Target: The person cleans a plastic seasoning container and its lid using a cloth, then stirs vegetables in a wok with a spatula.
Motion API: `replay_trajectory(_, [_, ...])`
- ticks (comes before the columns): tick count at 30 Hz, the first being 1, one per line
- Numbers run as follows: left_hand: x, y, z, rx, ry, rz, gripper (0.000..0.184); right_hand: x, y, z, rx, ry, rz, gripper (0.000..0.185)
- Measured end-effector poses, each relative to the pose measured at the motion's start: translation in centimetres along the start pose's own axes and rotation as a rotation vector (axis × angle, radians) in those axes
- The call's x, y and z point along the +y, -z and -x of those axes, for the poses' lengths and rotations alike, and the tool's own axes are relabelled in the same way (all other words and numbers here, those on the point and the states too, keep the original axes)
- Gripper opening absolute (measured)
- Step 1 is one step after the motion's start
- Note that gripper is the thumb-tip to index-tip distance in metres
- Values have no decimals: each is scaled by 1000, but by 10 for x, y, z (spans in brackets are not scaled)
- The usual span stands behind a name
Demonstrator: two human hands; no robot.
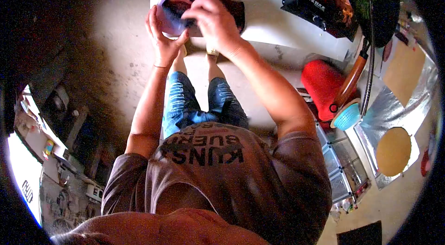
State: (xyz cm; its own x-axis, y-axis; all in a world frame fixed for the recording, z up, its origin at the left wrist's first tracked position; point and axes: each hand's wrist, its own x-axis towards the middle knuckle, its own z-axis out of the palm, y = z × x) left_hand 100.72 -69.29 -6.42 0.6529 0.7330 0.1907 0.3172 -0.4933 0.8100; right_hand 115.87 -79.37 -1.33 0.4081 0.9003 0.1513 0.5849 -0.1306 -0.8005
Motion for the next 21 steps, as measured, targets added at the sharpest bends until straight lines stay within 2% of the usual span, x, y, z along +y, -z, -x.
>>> replay_trajectory(2, [3, 1, 2, -12, 58, -8, 106, 18, 7, -5, 384, -146, -42, 27])
replay_trajectory(4, [4, 2, 3, -48, 46, -35, 106, 46, 30, -24, 545, -316, -110, 26])
replay_trajectory(6, [6, 2, 4, -54, 31, -68, 107, 36, 49, -54, 662, -288, -39, 18])
replay_trajectory(7, [4, 2, 5, -56, 19, -86, 110, 70, 36, -57, 683, -278, -84, 25])
replay_trajectory(8, [3, 1, 5, -75, 5, -94, 110, 70, 25, -57, 622, -337, -39, 27])
replay_trajectory(10, [1, 0, 5, -55, 27, -22, 112, 76, 4, -47, 608, -306, -44, 28])
replay_trajectory(12, [0, -3, 4, -58, 25, -19, 108, 72, -10, -33, 594, -165, -63, 30])
replay_trajectory(13, [2, -4, 2, -64, 15, -81, 109, 69, -10, -26, 553, -151, -146, 31])
replay_trajectory(16, [9, -5, 1, -76, -10, -147, 109, 55, -15, -9, 550, -83, -56, 28])
replay_trajectory(21, [8, -11, 1, -25, 2, -136, 110, 32, -44, 24, 446, -158, -199, 30])
